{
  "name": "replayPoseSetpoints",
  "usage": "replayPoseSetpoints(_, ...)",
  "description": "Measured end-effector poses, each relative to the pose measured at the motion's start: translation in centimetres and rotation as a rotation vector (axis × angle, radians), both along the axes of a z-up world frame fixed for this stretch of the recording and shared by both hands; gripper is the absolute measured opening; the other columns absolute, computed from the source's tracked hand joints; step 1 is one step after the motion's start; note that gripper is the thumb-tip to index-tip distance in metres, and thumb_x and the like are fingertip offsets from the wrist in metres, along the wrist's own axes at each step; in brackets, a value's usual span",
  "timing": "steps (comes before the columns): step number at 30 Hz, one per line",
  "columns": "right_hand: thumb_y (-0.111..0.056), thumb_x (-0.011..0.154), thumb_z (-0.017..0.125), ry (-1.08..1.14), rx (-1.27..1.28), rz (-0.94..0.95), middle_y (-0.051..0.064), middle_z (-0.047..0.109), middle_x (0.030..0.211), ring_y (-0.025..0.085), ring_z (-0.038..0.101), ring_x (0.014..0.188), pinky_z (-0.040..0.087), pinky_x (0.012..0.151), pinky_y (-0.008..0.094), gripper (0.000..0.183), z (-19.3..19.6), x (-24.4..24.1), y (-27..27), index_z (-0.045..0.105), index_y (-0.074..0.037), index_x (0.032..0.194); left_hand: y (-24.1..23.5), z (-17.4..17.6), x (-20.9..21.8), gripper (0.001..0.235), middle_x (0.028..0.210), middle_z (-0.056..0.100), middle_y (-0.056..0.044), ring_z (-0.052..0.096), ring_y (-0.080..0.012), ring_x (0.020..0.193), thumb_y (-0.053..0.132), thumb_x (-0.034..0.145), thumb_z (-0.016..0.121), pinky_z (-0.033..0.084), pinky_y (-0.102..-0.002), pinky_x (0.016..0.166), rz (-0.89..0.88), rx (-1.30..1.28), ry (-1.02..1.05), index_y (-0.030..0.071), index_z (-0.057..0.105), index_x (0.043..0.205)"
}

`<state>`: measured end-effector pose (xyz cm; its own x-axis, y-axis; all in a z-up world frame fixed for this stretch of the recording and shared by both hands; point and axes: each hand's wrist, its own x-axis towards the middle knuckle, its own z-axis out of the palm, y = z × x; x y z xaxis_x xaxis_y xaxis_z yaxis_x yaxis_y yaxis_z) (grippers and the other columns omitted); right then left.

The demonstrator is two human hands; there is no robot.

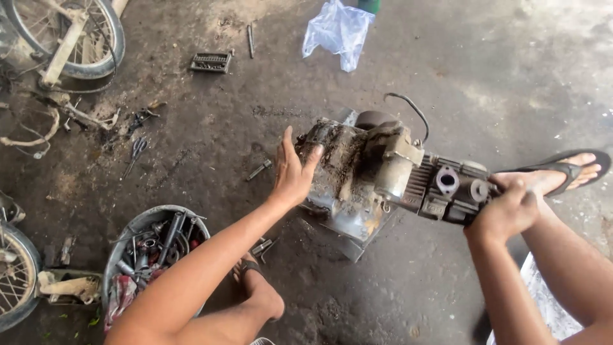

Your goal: The person scrapes dirt and grime off a motorcycle engine block using a small metal tool. They work on the top and side surfaces of the engine, removing debris by hand and with the tool, while sitting on the floor.

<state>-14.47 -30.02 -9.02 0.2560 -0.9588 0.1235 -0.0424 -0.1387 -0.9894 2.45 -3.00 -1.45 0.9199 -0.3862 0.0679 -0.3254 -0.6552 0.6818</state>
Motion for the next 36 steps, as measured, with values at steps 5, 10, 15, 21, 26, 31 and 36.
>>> replayPoseSetpoints(5,-0.02,0.094,0.04,0.063,-0.006,0.029,0.009,0.061,0.077,0.013,0.055,0.065,0.048,0.066,0.023,0.031,0.2,2.8,-6.1,0.057,0.003,0.085,-4.2,0.8,-2.3,0.069,0.131,0.027,-0.027,0.032,-0.0399,0.12,0.045,0.088,0.034,0.024,-0.052,0.098,0.025,0.027,-0.239,-0.002,0.012,0.133)
replayPoseSetpoints(10,-0.019,0.096,0.044,-0.019,0.004,0.043,0.007,0.059,0.076,0.012,0.052,0.066,0.045,0.066,0.021,0.025,-0.8,3.1,-7.4,0.055,0.003,0.089,-5.4,1.0,-2.6,0.063,0.128,0.031,-0.024,0.034,-0.0391,0.119,0.039,0.089,0.042,0.028,-0.051,0.098,-0.041,0.091,-0.409,-0.003,0.019,0.13)
replayPoseSetpoints(15,-0.015,0.104,0.038,0.014,-0.315,-0.107,0.015,0.053,0.082,0.02,0.047,0.072,0.041,0.072,0.031,0.028,3.1,-1.0,-2.6,0.048,0.007,0.088,-5.4,1.6,-2.7,0.056,0.125,0.035,-0.024,0.038,-0.0379,0.117,0.036,0.091,0.037,0.03,-0.048,0.099,-0.075,-0.013,-0.459,-0.005,0.024,0.127)
replayPoseSetpoints(21,-0.024,0.091,0.036,0.206,0.252,0.497,0.006,0.059,0.064,0.013,0.05,0.049,0.04,0.042,0.025,0.032,5.4,-5.7,9.5,0.056,-0.004,0.106,-5.4,1.9,-3.0,0.048,0.123,0.037,-0.022,0.039,-0.0361,0.115,0.028,0.091,0.041,0.031,-0.046,0.098,-0.097,-0.01,-0.476,-0.005,0.028,0.124)
replayPoseSetpoints(26,-0.001,0.078,0.049,0.306,-0.153,0.585,0.008,0.058,0.079,0.018,0.057,0.06,0.048,0.055,0.03,0.04,3.7,-6.0,14.3,0.047,-0.002,0.118,-5.2,2.0,-3.0,0.05,0.123,0.037,-0.022,0.04,-0.0347,0.114,0.031,0.091,0.039,0.031,-0.045,0.096,-0.038,-0.02,-0.379,-0.003,0.027,0.125)
replayPoseSetpoints(31,0.0,0.074,0.055,0.352,-0.284,0.54,0.008,0.05,0.081,0.016,0.05,0.053,0.045,0.049,0.03,0.055,2.9,-5.7,14.6,0.044,-0.007,0.127,-5.2,2.2,-3.0,0.051,0.124,0.036,-0.022,0.04,-0.0351,0.115,0.031,0.09,0.04,0.031,-0.045,0.097,-0.06,-0.018,-0.361,-0.003,0.026,0.126)
replayPoseSetpoints(36,-0.001,0.074,0.055,0.468,-0.365,0.538,0.01,0.043,0.083,0.016,0.047,0.041,0.047,0.034,0.03,0.063,1.1,-5.1,14.1,0.032,-0.002,0.133,-5.1,2.0,-2.8,0.052,0.126,0.035,-0.023,0.038,-0.0359,0.117,0.032,0.09,0.038,0.03,-0.046,0.097,-0.072,0.005,-0.332,-0.003,0.025,0.126)
